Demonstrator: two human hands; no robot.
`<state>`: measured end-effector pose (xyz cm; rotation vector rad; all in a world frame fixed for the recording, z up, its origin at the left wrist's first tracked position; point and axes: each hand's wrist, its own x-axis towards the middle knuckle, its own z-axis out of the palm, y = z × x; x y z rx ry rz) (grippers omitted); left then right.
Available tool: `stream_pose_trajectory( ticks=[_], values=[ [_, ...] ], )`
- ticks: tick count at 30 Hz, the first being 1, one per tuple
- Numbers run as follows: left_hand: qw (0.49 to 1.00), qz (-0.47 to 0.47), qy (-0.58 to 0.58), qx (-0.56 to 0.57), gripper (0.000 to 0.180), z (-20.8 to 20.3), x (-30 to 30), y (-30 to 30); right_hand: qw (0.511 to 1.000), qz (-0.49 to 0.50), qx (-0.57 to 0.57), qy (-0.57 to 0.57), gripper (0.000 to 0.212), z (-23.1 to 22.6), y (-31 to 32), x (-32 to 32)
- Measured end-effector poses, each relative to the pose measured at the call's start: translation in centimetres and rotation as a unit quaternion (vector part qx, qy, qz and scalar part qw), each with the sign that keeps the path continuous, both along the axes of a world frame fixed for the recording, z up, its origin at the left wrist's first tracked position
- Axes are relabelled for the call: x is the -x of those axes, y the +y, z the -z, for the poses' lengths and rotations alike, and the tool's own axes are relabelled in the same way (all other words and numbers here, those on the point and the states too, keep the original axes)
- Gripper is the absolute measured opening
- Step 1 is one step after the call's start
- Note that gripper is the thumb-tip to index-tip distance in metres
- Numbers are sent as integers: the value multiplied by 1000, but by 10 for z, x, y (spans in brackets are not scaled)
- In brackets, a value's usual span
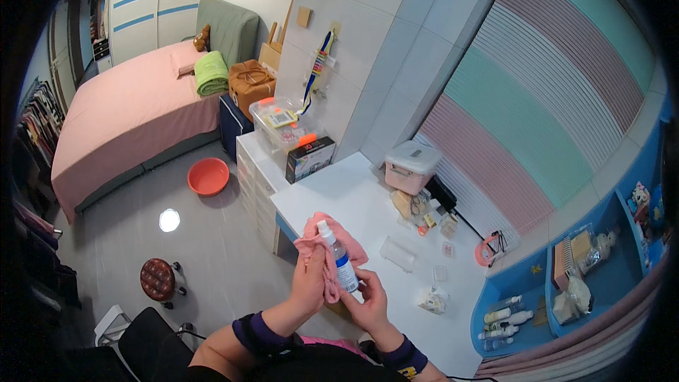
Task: The person organizes various small items on a white desk, including bottles, boxes, and containers. They use a pink cloth to wipe the items and place them into a pink plastic storage box.
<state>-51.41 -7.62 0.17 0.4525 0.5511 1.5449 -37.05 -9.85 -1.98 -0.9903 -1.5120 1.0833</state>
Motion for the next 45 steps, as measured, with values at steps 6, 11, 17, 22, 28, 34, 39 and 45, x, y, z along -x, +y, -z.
stream_pose_trajectory(
  ticks=[6,11,17,22,28,34,39,45],
  values=[
    [965,-85,220,-115,55,30,-26,7,982,63,-131,-121,52,10,8,-8],
    [976,39,192,-94,43,37,-8,9,998,-3,32,45,47,9,-1,-13],
    [996,31,60,56,56,27,-34,20,989,-21,68,127,44,12,0,-24],
    [976,157,126,-89,35,45,-40,8,993,115,1,-40,49,29,6,-49],
    [967,178,167,-68,31,60,-55,20,989,84,20,-123,43,7,5,-83],
    [922,177,327,-108,21,65,-99,30,974,116,192,-44,44,20,-8,-115],
    [911,227,324,-116,20,66,-157,32,961,209,167,-65,44,33,-26,-159],
    [871,445,200,49,27,91,-227,29,917,337,99,-190,40,20,-47,-217]
  ],
)
